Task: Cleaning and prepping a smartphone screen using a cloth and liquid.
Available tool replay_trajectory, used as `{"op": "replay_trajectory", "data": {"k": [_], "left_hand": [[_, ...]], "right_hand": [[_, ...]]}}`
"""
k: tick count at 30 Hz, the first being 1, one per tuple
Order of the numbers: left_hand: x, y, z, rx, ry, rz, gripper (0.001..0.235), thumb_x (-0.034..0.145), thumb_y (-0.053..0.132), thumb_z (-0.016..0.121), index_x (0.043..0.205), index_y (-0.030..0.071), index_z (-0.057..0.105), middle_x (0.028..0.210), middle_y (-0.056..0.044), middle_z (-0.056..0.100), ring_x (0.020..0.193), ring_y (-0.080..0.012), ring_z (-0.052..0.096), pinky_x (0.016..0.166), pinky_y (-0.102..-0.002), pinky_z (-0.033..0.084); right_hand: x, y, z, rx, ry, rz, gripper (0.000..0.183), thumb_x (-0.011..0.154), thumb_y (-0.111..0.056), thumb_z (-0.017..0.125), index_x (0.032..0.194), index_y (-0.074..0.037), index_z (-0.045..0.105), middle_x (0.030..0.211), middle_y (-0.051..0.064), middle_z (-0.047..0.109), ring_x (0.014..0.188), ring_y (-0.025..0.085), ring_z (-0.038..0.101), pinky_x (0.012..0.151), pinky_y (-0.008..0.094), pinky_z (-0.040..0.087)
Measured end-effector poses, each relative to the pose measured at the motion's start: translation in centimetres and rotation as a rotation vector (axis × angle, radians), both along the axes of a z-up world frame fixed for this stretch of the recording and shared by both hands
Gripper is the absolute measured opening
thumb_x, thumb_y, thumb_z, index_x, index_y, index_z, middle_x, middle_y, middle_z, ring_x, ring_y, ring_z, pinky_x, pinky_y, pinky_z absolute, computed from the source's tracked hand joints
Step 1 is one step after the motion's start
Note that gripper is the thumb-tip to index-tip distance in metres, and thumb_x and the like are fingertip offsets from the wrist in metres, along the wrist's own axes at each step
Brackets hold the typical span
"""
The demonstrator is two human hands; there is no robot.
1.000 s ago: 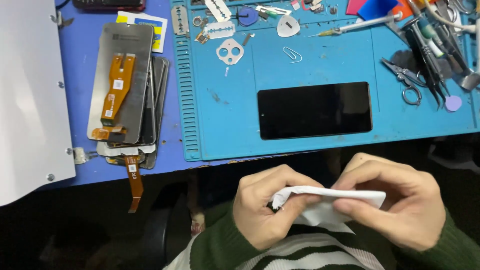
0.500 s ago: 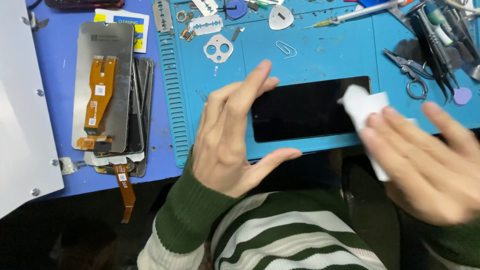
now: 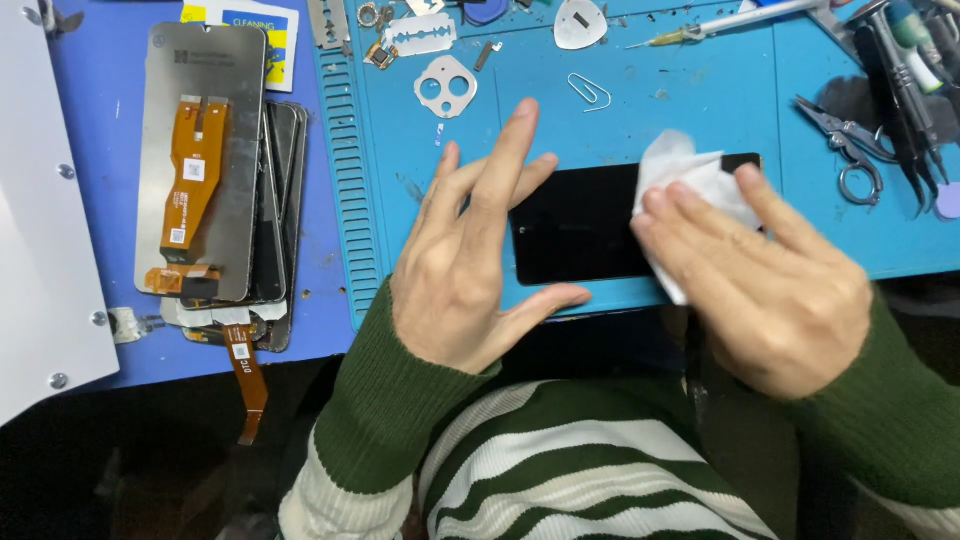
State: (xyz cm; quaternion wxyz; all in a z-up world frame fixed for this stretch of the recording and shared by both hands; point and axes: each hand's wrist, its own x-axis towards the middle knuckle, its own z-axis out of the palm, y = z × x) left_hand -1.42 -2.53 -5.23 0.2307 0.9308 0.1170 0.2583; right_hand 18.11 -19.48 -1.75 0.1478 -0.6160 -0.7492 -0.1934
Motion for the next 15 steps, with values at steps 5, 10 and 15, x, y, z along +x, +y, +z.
{"op": "replay_trajectory", "data": {"k": [5, 10, 15], "left_hand": [[-0.4, 0.2, 0.2, -0.11, -0.031, -0.019, 0.13, 0.087, 0.035, 0.111, 0.165, 0.0, 0.013, 0.177, -0.01, 0.02, 0.148, -0.0272, 0.071, 0.143, -0.07, 0.037], [-0.5, 0.3, -0.5, -0.116, -0.038, -0.028, 0.134, 0.083, 0.041, 0.11, 0.166, -0.001, 0.012, 0.177, -0.01, 0.017, 0.147, -0.0256, 0.073, 0.142, -0.072, 0.038], [-1.0, 0.2, 0.1, -0.055, 0.017, 0.038, 0.157, 0.066, 0.04, 0.123, 0.166, 0.002, 0.009, 0.179, -0.01, 0.014, 0.158, -0.0321, 0.067, 0.142, -0.064, 0.04]], "right_hand": [[1.3, 0.1, -0.8, -0.051, -0.005, -0.004, 0.028, 0.108, -0.002, 0.059, 0.131, 0.006, 0.073, 0.124, 0.027, 0.078, 0.119, 0.034, 0.077, 0.114, 0.057, 0.056], [-0.7, 0.7, -0.7, -0.066, 0.041, 0.084, 0.029, 0.105, -0.001, 0.057, 0.13, 0.007, 0.07, 0.13, 0.026, 0.074, 0.123, 0.032, 0.072, 0.113, 0.054, 0.053], [-1.9, 2.1, -0.7, -0.045, 0.06, 0.155, 0.036, 0.107, -0.006, 0.045, 0.129, 0.008, 0.07, 0.129, 0.024, 0.074, 0.123, 0.029, 0.071, 0.113, 0.052, 0.049]]}}
